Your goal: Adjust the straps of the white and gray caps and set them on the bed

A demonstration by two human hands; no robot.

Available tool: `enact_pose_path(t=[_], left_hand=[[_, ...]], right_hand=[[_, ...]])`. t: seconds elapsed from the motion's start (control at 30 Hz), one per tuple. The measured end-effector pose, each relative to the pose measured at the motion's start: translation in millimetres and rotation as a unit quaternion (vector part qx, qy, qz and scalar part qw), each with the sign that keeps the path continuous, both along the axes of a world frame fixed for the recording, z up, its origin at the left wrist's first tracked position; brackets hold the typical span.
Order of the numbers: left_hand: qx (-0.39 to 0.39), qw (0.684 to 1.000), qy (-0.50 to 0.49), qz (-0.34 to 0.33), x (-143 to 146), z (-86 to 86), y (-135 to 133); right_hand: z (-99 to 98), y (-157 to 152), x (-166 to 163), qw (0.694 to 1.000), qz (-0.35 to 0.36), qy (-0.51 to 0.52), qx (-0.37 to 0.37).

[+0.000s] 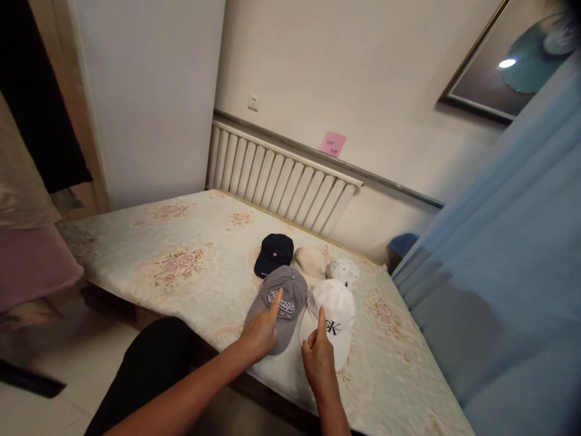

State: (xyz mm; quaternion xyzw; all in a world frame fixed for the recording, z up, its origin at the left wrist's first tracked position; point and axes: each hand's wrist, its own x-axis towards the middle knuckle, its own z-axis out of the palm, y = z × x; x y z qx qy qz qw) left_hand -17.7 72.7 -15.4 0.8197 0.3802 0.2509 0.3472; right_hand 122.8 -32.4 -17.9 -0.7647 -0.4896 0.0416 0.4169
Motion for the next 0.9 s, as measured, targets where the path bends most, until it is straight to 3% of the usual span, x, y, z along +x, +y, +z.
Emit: enact_pose_path(t=[0.27,0.5,0.73,0.9], left_hand=[[-0.043,0.995,-0.092,0.005,0.2,-11.3,3.0],[-0.035,0.996,-0.084,0.005,-1.2,-14.6,6.2],[-0.090,0.976,-0.200,-0.004,-1.1,-31.1,19.2],[-0.043,0.992,-0.122,-0.013,-1.2,-28.5,24.7]], right_hand=[[-2.7,0.7,-0.1,1.000,0.001,0.017,-0.009],[-4.4,5.1,-2.6,1.000,-0.002,0.020,-0.011],[-12.4,17.8,-1.4,1.000,-0.001,0.024,0.011],[-13.5,26.4,-1.6,0.999,-0.017,0.037,0.024]])
